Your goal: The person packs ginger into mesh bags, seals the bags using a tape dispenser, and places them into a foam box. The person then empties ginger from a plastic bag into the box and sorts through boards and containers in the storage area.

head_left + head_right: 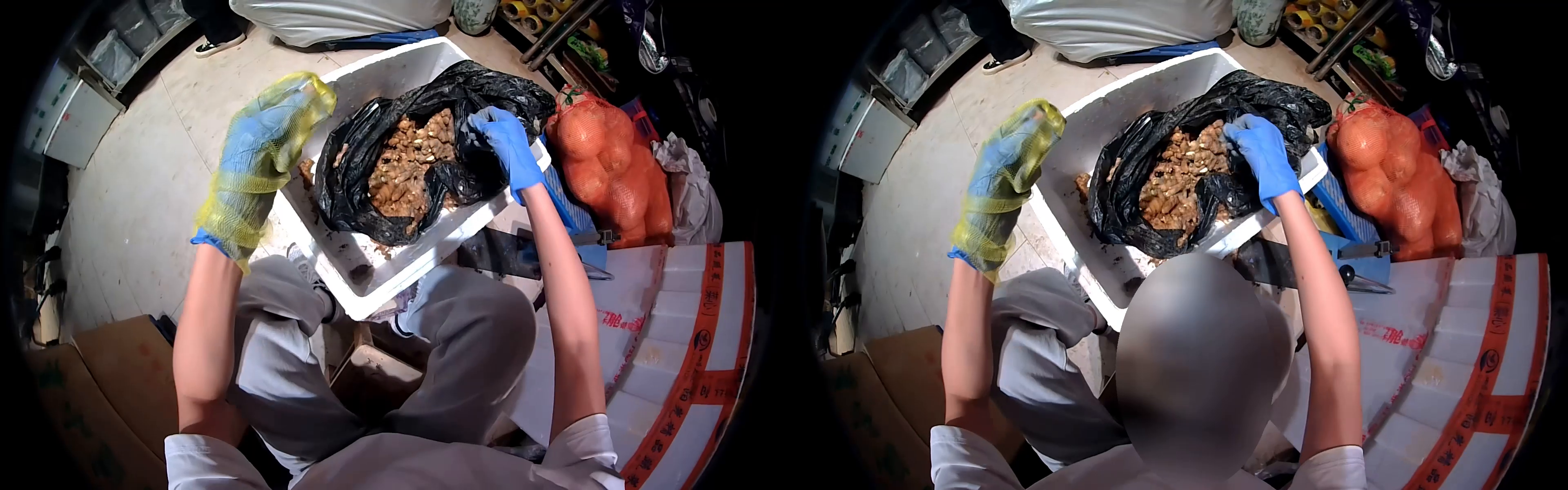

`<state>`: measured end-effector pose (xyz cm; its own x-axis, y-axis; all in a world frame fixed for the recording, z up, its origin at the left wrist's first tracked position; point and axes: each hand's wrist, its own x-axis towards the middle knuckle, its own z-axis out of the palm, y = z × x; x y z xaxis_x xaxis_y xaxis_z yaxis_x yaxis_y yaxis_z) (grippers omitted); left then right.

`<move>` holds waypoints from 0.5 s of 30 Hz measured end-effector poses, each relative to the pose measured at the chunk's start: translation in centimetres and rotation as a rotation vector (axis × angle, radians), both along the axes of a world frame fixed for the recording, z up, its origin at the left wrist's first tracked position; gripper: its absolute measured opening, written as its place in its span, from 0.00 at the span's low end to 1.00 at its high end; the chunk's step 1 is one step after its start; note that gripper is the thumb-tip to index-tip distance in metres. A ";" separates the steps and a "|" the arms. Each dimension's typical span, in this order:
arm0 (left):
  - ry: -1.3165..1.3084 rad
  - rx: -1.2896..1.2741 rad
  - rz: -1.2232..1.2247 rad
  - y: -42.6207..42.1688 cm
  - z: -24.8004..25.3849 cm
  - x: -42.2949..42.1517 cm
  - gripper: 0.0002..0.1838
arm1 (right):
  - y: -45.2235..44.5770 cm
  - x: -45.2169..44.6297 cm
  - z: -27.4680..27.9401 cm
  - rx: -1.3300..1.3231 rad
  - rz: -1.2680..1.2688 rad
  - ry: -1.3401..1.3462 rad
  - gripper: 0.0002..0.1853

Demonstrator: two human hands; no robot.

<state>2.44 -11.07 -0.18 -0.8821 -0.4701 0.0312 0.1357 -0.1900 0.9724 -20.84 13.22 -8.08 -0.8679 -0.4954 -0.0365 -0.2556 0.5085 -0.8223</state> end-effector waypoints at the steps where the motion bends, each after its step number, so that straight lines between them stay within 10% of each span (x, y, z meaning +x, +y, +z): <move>1: 0.025 -0.177 -0.040 -0.5 -0.1 -0.7 0.13 | 0.4 -2.2 -2.0 0.177 -0.034 0.095 0.11; 12: -0.023 0.474 0.042 -1.5 -14.0 -4.6 0.19 | -7.5 -10.6 -13.8 0.563 0.471 0.638 0.11; 15: -0.136 0.545 0.224 -0.8 -16.5 -4.0 0.20 | -12.0 -10.8 -15.8 0.594 0.510 0.049 0.22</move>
<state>-1.61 -11.84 -16.69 -0.7387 -0.5618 -0.3723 0.1114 -0.6466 0.7547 -31.61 1.26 -23.85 -0.5457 -0.7428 -0.3879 -0.6052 0.6695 -0.4306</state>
